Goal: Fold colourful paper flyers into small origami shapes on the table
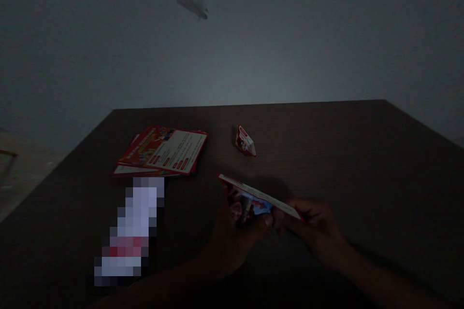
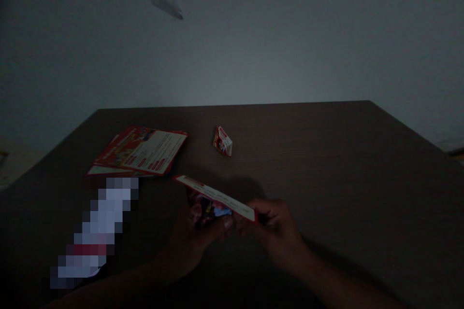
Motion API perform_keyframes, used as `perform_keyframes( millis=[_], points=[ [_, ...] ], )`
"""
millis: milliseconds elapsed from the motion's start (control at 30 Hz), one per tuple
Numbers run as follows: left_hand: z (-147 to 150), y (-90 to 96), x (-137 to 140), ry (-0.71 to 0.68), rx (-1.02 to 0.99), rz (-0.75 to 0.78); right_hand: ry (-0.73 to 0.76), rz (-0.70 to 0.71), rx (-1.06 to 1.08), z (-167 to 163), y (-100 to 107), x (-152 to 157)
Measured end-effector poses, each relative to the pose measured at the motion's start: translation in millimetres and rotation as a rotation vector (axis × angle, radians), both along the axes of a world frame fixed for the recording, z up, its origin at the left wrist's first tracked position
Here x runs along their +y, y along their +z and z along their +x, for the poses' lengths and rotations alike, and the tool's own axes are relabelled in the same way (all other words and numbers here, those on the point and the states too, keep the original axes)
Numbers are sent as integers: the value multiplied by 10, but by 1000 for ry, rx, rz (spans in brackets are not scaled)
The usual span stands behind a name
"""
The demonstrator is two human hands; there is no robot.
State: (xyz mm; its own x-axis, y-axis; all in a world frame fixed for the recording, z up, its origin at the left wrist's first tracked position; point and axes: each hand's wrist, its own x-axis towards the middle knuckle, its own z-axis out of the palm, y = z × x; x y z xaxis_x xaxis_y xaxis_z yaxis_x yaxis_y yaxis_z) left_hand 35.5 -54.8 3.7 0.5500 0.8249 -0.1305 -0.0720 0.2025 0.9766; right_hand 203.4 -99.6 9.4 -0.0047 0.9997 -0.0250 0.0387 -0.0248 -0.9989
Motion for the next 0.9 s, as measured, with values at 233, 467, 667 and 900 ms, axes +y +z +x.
perform_keyframes(
  millis=[233,467,667,900],
  points=[
    [4,5,1,13,28,-17,72,-8,99,-9,-1,-3],
    [10,16,13,24,20,-16,84,-21,79,13,0,16],
    [-6,-13,30,56,29,-27,20,4,28,68,-63,18],
    [-39,-92,45,62,-22,-16,-71,-62,95,92,-77,38]
  ],
)
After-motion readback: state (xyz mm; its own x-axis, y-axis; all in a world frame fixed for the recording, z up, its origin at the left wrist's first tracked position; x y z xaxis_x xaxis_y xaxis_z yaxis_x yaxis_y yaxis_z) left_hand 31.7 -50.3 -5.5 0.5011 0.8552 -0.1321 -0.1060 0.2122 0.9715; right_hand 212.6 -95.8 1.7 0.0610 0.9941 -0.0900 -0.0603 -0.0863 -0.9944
